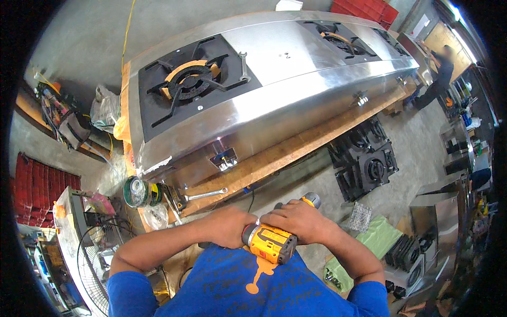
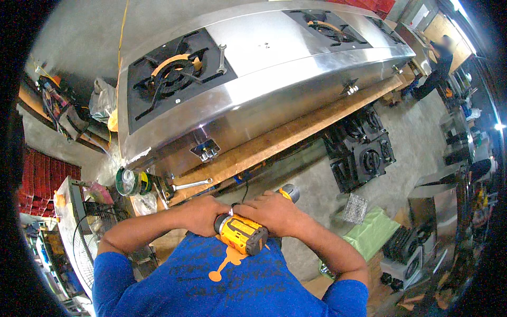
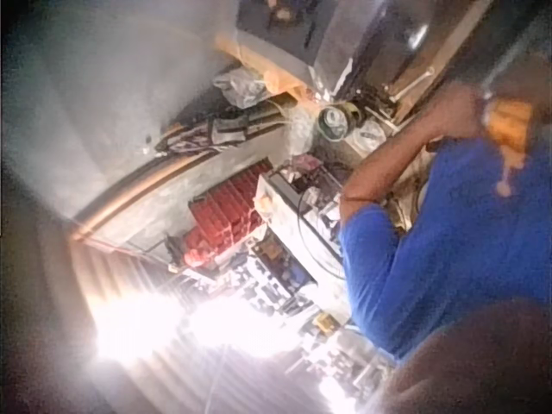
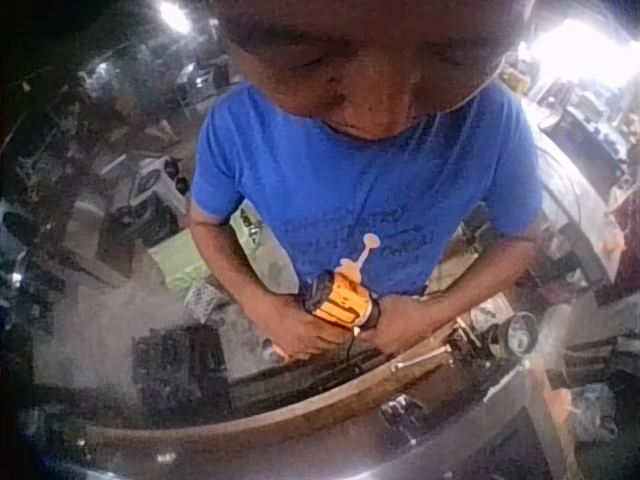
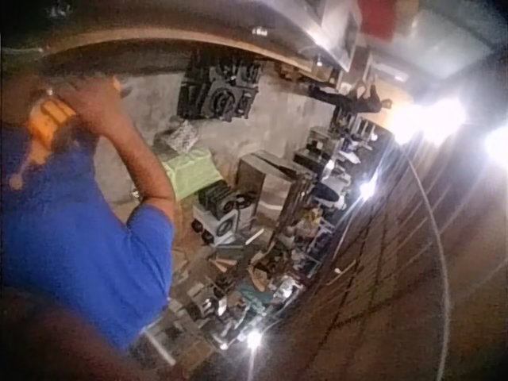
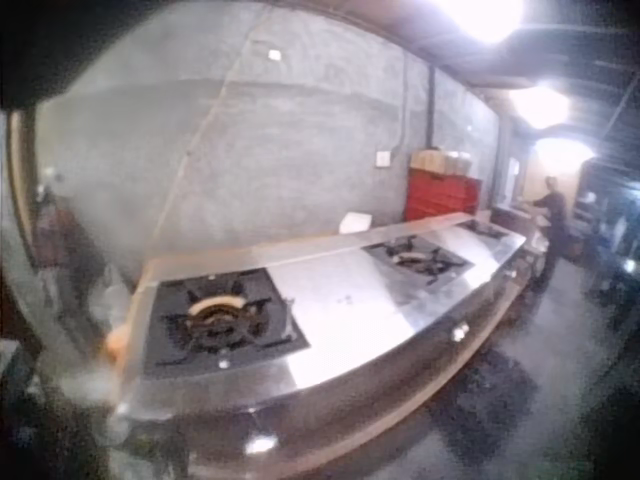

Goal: The person installs a metal control panel onto a stainless steel gas cooktop using a cordless drill and screws. They align the panel, drive screws into place, and test the knob operation.

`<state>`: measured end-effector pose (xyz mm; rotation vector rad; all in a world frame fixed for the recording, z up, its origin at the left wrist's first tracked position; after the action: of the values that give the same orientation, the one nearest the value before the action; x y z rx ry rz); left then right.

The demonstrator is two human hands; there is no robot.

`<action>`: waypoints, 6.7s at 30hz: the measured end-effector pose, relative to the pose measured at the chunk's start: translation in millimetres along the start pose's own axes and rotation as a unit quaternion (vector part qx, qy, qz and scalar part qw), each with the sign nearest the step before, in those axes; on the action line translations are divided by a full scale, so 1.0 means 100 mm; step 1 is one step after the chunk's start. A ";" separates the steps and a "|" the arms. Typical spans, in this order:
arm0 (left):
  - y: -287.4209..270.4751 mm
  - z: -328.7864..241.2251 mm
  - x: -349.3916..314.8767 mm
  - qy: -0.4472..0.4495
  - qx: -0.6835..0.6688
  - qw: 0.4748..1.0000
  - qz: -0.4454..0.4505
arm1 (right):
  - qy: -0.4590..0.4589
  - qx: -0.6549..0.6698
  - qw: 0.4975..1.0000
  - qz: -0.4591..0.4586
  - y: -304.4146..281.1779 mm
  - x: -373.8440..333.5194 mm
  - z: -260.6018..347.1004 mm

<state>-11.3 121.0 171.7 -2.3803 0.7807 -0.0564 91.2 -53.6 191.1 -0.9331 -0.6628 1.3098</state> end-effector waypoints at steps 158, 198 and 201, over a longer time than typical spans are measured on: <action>-0.56 -0.90 2.19 0.079 0.379 0.917 -0.096 | 0.121 0.147 0.971 -0.143 -0.84 -1.01 -1.70; -0.57 -0.71 2.55 0.022 0.191 0.975 0.108 | 0.028 0.030 0.994 -0.105 -0.83 -1.16 -1.77; -0.54 -0.84 2.62 0.004 0.190 0.973 0.130 | -0.003 0.077 0.991 -0.111 -0.84 -1.29 -1.78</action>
<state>213.8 -34.1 232.2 -1.9060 0.9835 -0.0973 262.8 -214.4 188.3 -0.7077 -0.6416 1.1485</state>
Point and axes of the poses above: each hand's wrist, its own x-axis towards the middle knuckle, its own y-axis out of the palm, z = x × y, the point moved 3 cm from there along x, towards the middle knuckle, and after that the axes turned 13 degrees about y, right-handed, at the moved point
